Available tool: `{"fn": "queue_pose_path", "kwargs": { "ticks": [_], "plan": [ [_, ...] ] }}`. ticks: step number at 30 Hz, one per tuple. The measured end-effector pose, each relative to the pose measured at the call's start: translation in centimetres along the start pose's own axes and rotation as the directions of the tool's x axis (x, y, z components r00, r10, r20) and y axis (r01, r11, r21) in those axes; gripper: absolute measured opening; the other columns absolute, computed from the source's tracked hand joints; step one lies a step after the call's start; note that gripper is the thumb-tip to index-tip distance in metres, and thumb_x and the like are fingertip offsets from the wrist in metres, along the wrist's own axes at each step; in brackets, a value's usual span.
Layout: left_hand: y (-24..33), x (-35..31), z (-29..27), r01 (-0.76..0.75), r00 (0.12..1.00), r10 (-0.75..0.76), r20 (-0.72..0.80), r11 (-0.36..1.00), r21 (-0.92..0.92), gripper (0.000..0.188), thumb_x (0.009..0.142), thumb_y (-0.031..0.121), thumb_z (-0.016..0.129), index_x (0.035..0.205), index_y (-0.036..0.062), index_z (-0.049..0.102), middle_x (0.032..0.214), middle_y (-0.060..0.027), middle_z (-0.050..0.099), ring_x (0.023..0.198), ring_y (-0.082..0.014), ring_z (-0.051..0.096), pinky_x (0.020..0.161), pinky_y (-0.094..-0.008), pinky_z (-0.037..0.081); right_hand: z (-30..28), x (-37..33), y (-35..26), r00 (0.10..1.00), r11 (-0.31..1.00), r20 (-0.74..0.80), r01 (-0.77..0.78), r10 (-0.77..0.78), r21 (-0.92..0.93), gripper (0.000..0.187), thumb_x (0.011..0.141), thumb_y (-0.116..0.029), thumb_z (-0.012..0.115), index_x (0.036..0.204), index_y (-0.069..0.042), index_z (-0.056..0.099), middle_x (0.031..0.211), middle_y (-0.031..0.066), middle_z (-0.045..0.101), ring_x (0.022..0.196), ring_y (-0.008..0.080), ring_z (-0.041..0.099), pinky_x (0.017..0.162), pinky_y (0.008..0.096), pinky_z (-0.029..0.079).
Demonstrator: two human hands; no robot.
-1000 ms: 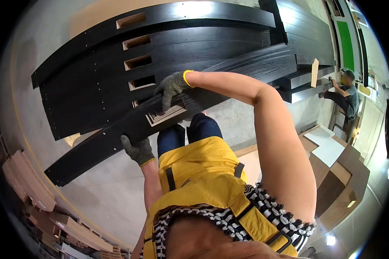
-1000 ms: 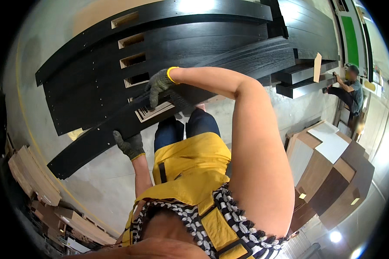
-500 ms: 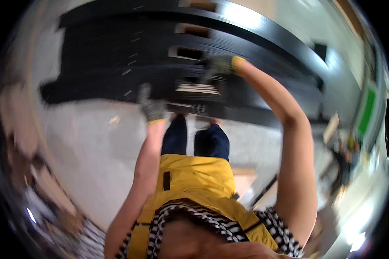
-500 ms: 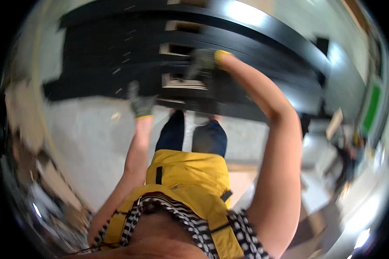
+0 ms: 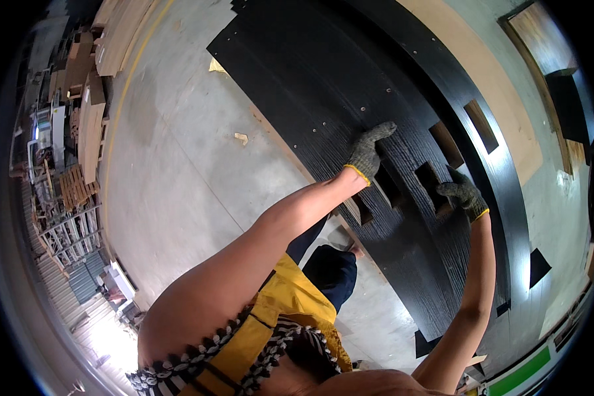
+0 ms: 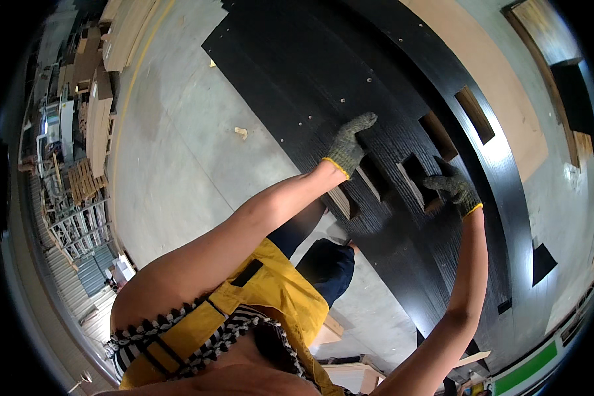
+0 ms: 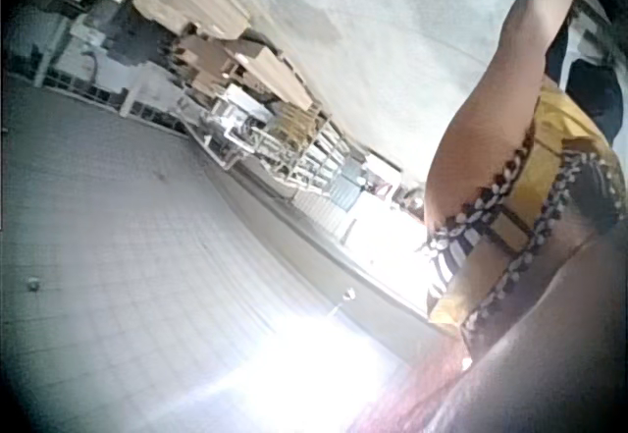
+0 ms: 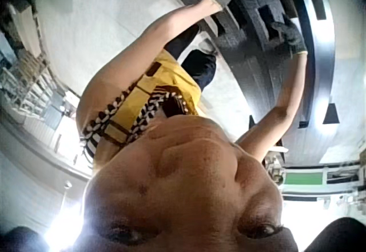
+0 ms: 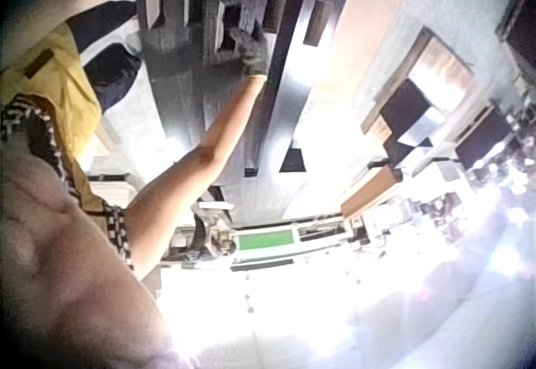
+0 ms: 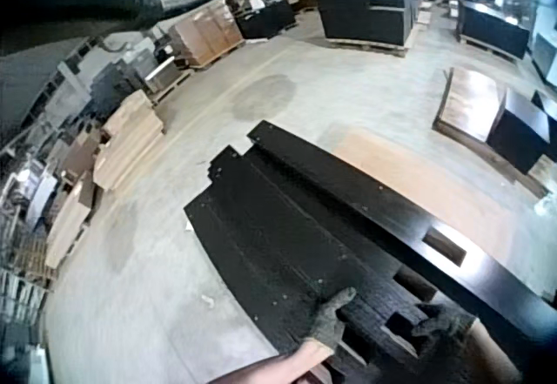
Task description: The person stacks black wood panels on a wooden pallet in a workshop. They then retrieve a white plastic sheet from a cabinet and spread it over a workbench, smoothing it out with their hands.
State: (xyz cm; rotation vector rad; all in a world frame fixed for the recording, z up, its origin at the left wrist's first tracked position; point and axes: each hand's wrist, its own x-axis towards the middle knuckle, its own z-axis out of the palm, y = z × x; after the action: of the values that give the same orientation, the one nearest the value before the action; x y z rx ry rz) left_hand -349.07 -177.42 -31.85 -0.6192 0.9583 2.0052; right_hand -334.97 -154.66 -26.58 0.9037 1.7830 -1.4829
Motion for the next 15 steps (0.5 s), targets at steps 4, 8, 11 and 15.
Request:
{"fn": "queue_pose_path", "kwargs": {
  "ticks": [4,8,11,15],
  "plan": [
    [-0.5,0.8,0.2,-0.103,0.992,0.095,0.088,0.991,0.087,0.027,0.088,0.013,0.054,0.112,0.0048,0.065,0.12,-0.0053,0.061,0.114,-0.0166,0.054,0.105,-0.031,0.036,-0.5,1.4,2.2,1.0,0.997,-0.01,0.011,-0.01,0.077,0.082,0.067,-0.03,0.083,0.136,-0.006,0.047,0.122,0.0149,0.059,0.111,0.0233,0.056,0.099,0.0319,0.042],
    [-0.4,1.2,0.6,-0.043,0.997,0.044,0.057,0.999,-0.013,0.025,0.083,0.014,0.064,0.107,0.0059,0.066,0.113,-0.0044,0.064,0.11,-0.0172,0.055,0.101,-0.0313,0.039,-0.5,1.2,2.9,0.999,0.995,-0.015,0.044,-0.043,0.09,0.079,0.067,-0.033,0.083,0.133,-0.004,0.05,0.123,0.0164,0.059,0.111,0.0258,0.056,0.099,0.0327,0.042],
    [-0.5,1.6,2.1,-0.076,0.997,0.075,-0.035,0.997,-0.024,0.024,0.082,0.013,0.063,0.104,0.0029,0.067,0.11,-0.007,0.065,0.106,-0.0176,0.057,0.098,-0.0305,0.043,0.5,-0.8,1.4,0.989,0.997,-0.137,0.062,-0.055,0.046,0.079,0.07,-0.036,0.081,0.134,-0.003,0.049,0.125,0.0171,0.058,0.111,0.0272,0.057,0.099,0.0343,0.043],
    [-0.2,1.1,0.7,-0.096,0.994,0.096,0.059,0.995,-0.015,0.03,0.084,0.025,0.066,0.104,0.0032,0.064,0.106,-0.0098,0.065,0.098,-0.023,0.06,0.096,-0.037,0.045,2.2,-2.9,0.3,0.964,0.983,-0.206,0.181,-0.171,0.03,0.073,0.073,-0.051,0.073,0.13,-0.009,0.053,0.111,0.0143,0.063,0.092,0.0237,0.065,0.078,0.0349,0.055]
  ]
}}
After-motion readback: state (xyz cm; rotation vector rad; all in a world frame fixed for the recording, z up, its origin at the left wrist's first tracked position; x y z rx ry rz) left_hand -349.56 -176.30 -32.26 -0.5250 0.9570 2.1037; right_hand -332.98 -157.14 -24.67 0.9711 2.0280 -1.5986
